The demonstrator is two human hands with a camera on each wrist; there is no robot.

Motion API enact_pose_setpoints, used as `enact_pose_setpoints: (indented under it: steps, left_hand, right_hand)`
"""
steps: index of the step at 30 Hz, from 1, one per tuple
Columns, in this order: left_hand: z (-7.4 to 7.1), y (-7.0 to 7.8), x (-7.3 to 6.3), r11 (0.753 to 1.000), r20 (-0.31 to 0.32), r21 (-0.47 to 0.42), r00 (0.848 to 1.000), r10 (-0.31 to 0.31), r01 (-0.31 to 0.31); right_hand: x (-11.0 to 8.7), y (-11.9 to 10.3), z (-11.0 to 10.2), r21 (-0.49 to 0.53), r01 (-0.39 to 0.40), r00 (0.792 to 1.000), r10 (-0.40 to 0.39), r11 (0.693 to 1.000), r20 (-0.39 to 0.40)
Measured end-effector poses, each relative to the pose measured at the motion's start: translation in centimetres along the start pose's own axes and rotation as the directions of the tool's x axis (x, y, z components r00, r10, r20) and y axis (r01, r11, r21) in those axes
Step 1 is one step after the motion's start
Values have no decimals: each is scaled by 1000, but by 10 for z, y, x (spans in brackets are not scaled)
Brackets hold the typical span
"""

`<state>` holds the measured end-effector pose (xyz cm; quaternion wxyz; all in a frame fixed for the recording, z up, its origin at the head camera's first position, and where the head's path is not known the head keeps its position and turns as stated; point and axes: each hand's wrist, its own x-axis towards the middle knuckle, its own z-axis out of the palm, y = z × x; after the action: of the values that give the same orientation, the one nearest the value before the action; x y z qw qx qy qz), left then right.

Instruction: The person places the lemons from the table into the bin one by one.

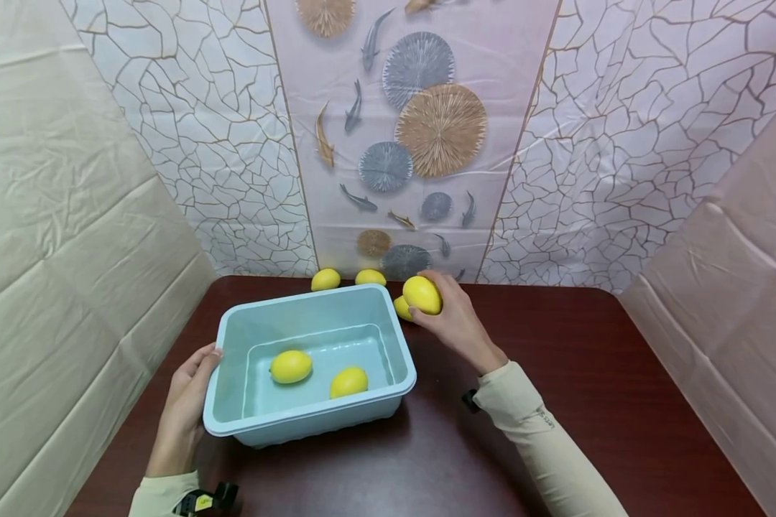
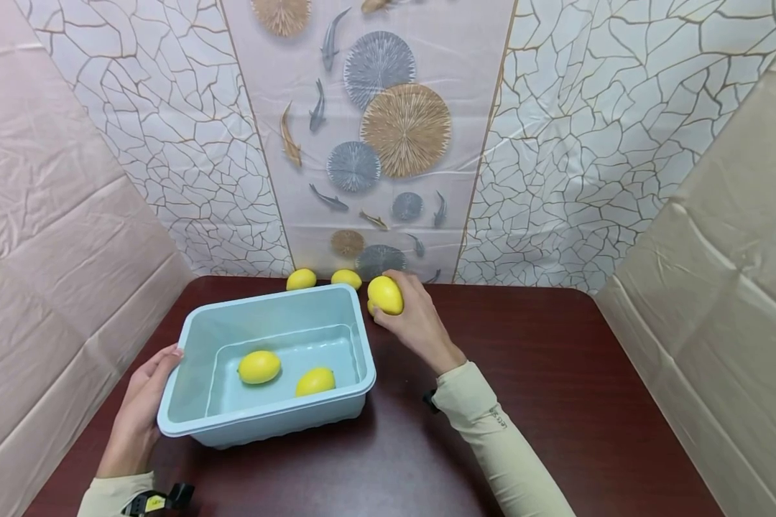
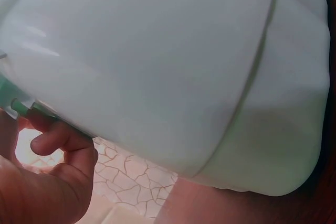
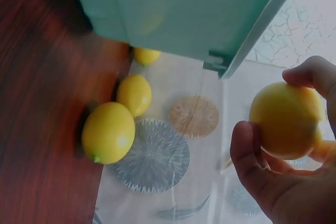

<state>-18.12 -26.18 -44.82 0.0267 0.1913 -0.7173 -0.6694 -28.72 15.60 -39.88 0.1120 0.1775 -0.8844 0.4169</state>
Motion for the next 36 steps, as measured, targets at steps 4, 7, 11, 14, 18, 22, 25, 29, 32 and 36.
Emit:
enact_pose_setpoints:
  steps: [4, 7, 11, 14, 18, 22, 25, 29, 32, 36]
  left_hand:
    - [0, -1, 0, 1000, -1, 11, 1000, -8, 8]
    - [1, -1, 0, 1000, -4, 16, 1000, -18, 18]
    - [1, -1, -1, 1000, -8, 21, 1000, -22, 23]
    - [2, -2, -1, 999, -7, 27, 1000, -25, 26]
    - [2, -2, -2, 999, -3, 35, 999, -35, 35]
    - [1, -1, -3, 999, -7, 37, 999, -38, 38]
    - [2, 0, -3, 999, -8, 34, 999, -37, 37]
    - [2, 1, -3, 999, -4, 34, 999, -38, 39]
    - [2, 1, -4, 999, -3, 34, 999, -39, 39]
    - [1, 0, -5, 998, 0, 37, 999, -41, 41]
  right_hand:
    - [-1, -7, 2, 21, 20, 1000, -20, 1000, -5]
    - [-1, -12, 5, 42, 23, 1000, -23, 999, -6]
    - [0, -15, 9, 45, 31, 999, -30, 998, -15]
    - [0, -16, 11, 30, 47, 999, -46, 998, -19]
    - [-1, -20, 14, 24, 73, 997, -73, 997, -22]
    - [-2, -25, 16, 51, 79, 997, -78, 996, -20]
    - [-2, -29, 18, 75, 75, 997, -74, 994, -14]
    - [-3, -32, 22, 100, 80, 997, -80, 992, -4]
    - [-3, -35, 24, 112, 86, 996, -87, 990, 6]
    - [-3, -39, 26, 123, 91, 995, -95, 988, 23]
